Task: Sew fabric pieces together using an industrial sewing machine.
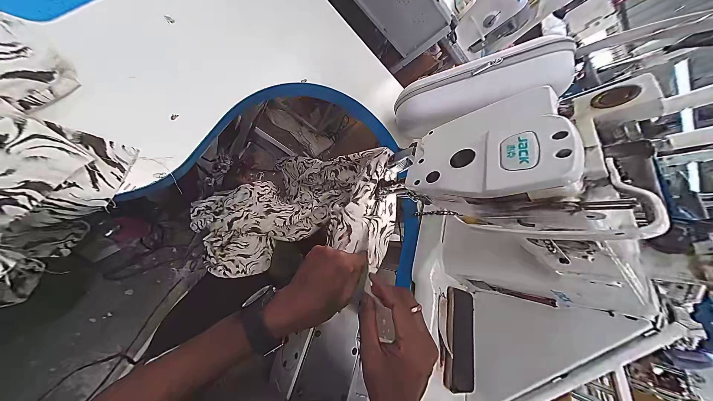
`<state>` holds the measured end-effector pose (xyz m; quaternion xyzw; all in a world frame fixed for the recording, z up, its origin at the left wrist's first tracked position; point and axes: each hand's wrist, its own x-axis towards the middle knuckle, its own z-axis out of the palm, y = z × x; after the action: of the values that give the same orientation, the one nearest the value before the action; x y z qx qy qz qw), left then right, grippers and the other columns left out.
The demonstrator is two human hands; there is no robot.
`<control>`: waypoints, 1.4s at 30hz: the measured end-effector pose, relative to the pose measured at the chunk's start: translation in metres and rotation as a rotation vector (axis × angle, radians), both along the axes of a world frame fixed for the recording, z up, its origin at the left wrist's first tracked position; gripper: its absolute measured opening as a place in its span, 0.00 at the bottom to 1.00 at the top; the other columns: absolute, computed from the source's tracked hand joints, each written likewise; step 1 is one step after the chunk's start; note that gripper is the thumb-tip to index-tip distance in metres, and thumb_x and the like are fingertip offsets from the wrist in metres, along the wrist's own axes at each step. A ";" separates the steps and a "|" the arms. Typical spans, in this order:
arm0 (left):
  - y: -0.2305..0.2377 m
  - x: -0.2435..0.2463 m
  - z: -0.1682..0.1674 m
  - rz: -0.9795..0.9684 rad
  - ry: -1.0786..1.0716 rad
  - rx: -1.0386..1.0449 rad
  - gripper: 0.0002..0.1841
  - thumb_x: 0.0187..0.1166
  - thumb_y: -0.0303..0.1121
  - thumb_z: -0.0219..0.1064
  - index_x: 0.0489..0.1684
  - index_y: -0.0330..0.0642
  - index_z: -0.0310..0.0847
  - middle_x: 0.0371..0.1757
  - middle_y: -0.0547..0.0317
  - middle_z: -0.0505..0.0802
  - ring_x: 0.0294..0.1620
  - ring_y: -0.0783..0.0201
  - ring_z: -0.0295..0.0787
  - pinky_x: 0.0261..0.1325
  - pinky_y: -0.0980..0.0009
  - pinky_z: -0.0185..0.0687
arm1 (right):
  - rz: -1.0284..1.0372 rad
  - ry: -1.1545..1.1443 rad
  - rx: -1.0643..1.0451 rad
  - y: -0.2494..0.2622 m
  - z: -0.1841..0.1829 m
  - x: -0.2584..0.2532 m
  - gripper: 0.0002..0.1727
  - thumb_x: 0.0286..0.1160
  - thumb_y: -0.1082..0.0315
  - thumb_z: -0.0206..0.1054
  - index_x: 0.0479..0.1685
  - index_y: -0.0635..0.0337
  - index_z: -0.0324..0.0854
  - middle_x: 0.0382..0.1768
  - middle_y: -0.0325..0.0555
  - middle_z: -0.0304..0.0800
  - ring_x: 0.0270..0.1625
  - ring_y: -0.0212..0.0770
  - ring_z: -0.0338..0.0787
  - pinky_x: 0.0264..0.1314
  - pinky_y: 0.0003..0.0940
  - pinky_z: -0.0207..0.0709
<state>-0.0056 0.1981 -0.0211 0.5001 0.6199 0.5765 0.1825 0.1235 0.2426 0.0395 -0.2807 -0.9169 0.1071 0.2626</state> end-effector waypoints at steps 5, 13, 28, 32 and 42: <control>0.000 0.014 -0.003 0.181 -0.023 0.069 0.10 0.72 0.25 0.64 0.29 0.36 0.93 0.24 0.53 0.85 0.28 0.62 0.83 0.34 0.72 0.78 | -0.024 0.175 -0.088 0.022 -0.014 -0.010 0.06 0.61 0.72 0.69 0.28 0.62 0.93 0.36 0.42 0.90 0.47 0.18 0.87 0.51 0.06 0.76; 0.040 0.003 -0.010 0.307 0.052 0.179 0.07 0.66 0.25 0.70 0.20 0.35 0.89 0.23 0.51 0.85 0.27 0.58 0.83 0.34 0.68 0.78 | 0.040 0.259 -0.002 0.043 -0.034 -0.025 0.08 0.68 0.75 0.62 0.26 0.65 0.84 0.44 0.51 0.97 0.56 0.29 0.93 0.60 0.16 0.81; 0.085 -0.082 0.005 0.051 -0.510 -0.119 0.27 0.97 0.42 0.41 0.46 0.30 0.84 0.36 0.51 0.87 0.38 0.62 0.83 0.48 0.62 0.79 | -0.005 -0.159 0.174 0.031 -0.043 -0.035 0.17 0.66 0.70 0.55 0.44 0.64 0.90 0.66 0.64 0.87 0.70 0.68 0.83 0.66 0.56 0.77; 0.150 -0.142 -0.023 -0.231 -0.993 -0.132 0.41 0.92 0.62 0.34 0.53 0.29 0.82 0.37 0.54 0.91 0.35 0.67 0.89 0.46 0.70 0.86 | -0.011 -0.136 0.216 0.037 -0.043 -0.043 0.16 0.64 0.70 0.56 0.35 0.60 0.92 0.65 0.62 0.89 0.69 0.67 0.84 0.66 0.54 0.78; 0.207 -0.103 -0.049 0.207 -0.814 -0.317 0.17 0.85 0.35 0.64 0.56 0.25 0.81 0.54 0.32 0.88 0.55 0.45 0.84 0.62 0.47 0.77 | 0.014 -0.094 0.194 0.038 -0.046 -0.042 0.14 0.61 0.71 0.58 0.32 0.59 0.93 0.64 0.62 0.89 0.66 0.70 0.85 0.62 0.58 0.80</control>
<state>-0.1084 0.4054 -0.0706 0.1338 0.6251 0.6395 0.4271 0.0811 0.2810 -0.0069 -0.2524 -0.9362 0.0063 0.2446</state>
